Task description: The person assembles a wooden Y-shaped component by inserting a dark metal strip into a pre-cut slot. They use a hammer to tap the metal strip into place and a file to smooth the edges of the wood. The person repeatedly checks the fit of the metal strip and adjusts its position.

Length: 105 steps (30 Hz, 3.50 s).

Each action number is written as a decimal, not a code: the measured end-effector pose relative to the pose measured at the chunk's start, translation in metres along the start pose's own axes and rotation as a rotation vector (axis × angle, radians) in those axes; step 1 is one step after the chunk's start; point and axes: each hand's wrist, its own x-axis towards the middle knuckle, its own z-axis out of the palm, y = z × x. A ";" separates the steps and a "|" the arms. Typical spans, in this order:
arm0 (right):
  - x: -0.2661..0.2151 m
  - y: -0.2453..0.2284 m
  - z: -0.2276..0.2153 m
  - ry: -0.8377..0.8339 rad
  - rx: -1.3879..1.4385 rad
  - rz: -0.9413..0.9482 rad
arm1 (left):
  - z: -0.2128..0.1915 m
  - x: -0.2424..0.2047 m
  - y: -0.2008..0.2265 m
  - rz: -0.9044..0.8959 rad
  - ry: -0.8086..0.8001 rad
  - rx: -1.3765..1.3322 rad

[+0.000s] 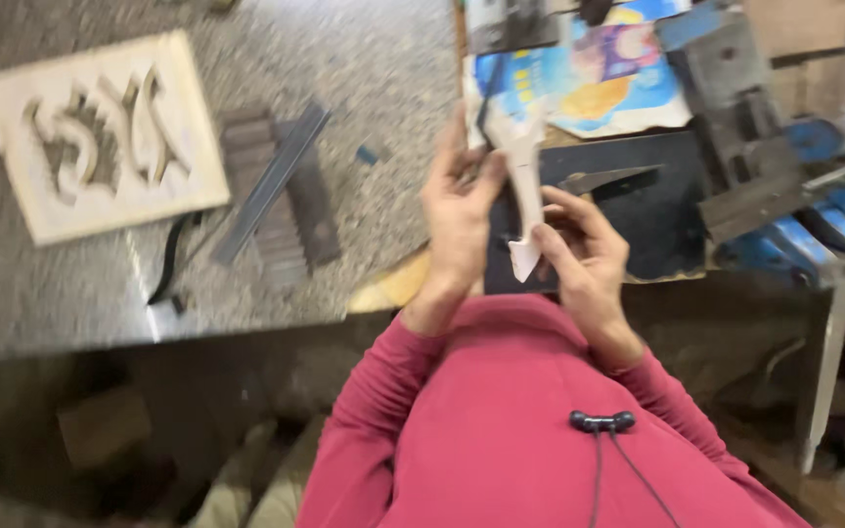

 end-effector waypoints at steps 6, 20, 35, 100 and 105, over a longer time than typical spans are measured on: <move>0.025 0.076 -0.036 0.185 -0.253 0.328 | -0.061 0.020 -0.049 -0.207 0.222 0.014; -0.026 0.111 -0.108 0.090 -0.483 0.403 | -0.064 0.083 0.016 -0.261 -0.026 0.311; 0.035 -0.014 -0.103 0.112 -0.156 0.447 | 0.006 0.239 0.088 -0.195 -0.338 0.326; 0.260 -0.149 -0.097 -0.340 -1.121 -0.187 | 0.085 0.397 0.018 -0.500 -0.970 0.741; 0.257 -0.148 -0.101 -0.189 -1.219 0.082 | 0.089 0.403 0.018 -0.476 -0.971 0.748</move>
